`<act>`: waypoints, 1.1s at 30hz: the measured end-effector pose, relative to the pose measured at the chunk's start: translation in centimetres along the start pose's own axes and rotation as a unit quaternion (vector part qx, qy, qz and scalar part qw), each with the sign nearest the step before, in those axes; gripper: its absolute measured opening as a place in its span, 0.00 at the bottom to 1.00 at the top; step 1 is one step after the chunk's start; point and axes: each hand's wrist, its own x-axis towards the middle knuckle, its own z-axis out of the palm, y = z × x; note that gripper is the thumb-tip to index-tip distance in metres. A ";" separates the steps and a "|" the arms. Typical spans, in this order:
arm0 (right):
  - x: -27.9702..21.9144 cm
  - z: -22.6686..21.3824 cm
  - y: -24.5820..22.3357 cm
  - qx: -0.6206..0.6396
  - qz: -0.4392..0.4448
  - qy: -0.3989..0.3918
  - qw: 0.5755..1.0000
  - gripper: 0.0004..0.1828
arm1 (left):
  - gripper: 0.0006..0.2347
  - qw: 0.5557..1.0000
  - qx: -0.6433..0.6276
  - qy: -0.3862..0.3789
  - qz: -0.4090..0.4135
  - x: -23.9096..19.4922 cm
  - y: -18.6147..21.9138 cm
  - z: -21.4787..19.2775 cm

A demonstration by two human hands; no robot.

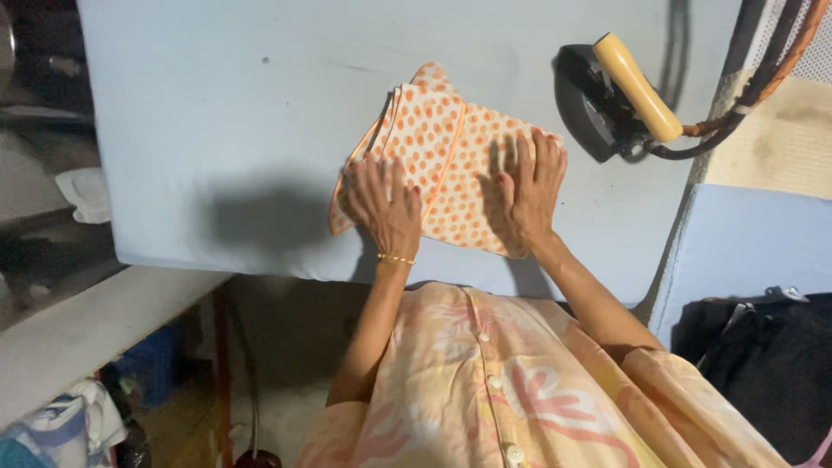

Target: The person irons a patterned shirt using a steam iron on an ironing board and then folds the shirt by hand, placing it onto a stack of folded garments.

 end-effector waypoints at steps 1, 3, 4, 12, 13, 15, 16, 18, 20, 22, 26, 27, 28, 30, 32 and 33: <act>-1.2 -0.1 0.5 -0.039 0.017 0.003 0.999 0.31 | 0.31 0.997 0.026 -0.031 0.069 1.0 0.9 0.8; -2.8 -0.3 1.5 -0.040 -0.010 -0.054 0.998 0.35 | 0.32 0.982 0.070 -0.080 0.154 2.6 1.6 2.1; -3.3 -0.5 1.8 -0.041 -0.021 -0.083 0.996 0.38 | 0.32 0.976 0.086 -0.100 0.171 3.3 1.7 2.5; -2.5 -1.2 6.0 0.278 0.504 0.068 0.815 0.18 | 0.34 0.913 0.010 -0.215 0.346 0.1 8.9 5.0; -1.9 -0.7 6.6 0.325 0.560 0.059 0.760 0.20 | 0.35 0.873 -0.007 -0.260 0.414 -0.8 9.5 5.0; -0.1 0.3 8.5 0.343 0.566 0.053 0.748 0.24 | 0.36 0.833 -0.026 -0.316 0.454 -1.4 10.3 6.0; 0.1 0.8 9.0 0.351 0.572 0.044 0.740 0.27 | 0.37 0.810 -0.036 -0.350 0.468 -2.0 10.2 6.1; 0.8 1.9 10.0 0.423 0.524 0.047 0.737 0.18 | 0.35 0.811 -0.023 -0.334 0.480 -2.9 9.5 6.5; 1.1 2.0 10.4 0.455 0.495 0.062 0.737 0.11 | 0.35 0.812 -0.025 -0.326 0.484 -3.4 9.0 6.6; 2.2 1.1 10.5 0.448 0.486 0.089 0.745 0.07 | 0.35 0.815 -0.041 -0.324 0.479 -2.9 9.0 6.5; 3.1 -3.2 9.6 0.350 0.342 0.172 0.855 0.11 | 0.35 0.821 -0.038 -0.320 0.472 -2.6 10.1 5.9; 3.7 -4.3 9.5 0.321 0.297 0.207 0.875 0.12 | 0.35 0.824 -0.041 -0.319 0.467 -2.3 10.3 5.9; 4.2 -5.5 9.7 0.200 0.252 0.215 0.922 0.09 | 0.35 0.826 -0.047 -0.322 0.460 -2.6 10.6 5.8; 5.8 -7.7 10.7 0.002 0.128 0.227 0.965 0.10 | 0.35 0.840 -0.044 -0.272 0.467 -2.5 11.4 6.2; 8.2 -8.7 11.7 -0.064 0.057 0.150 0.985 0.16 | 0.34 0.844 -0.020 -0.270 0.463 -1.8 12.2 6.9; 9.4 -9.2 12.6 -0.058 0.059 0.065 0.994 0.18 | 0.34 0.840 0.001 -0.295 0.455 -1.5 12.7 7.2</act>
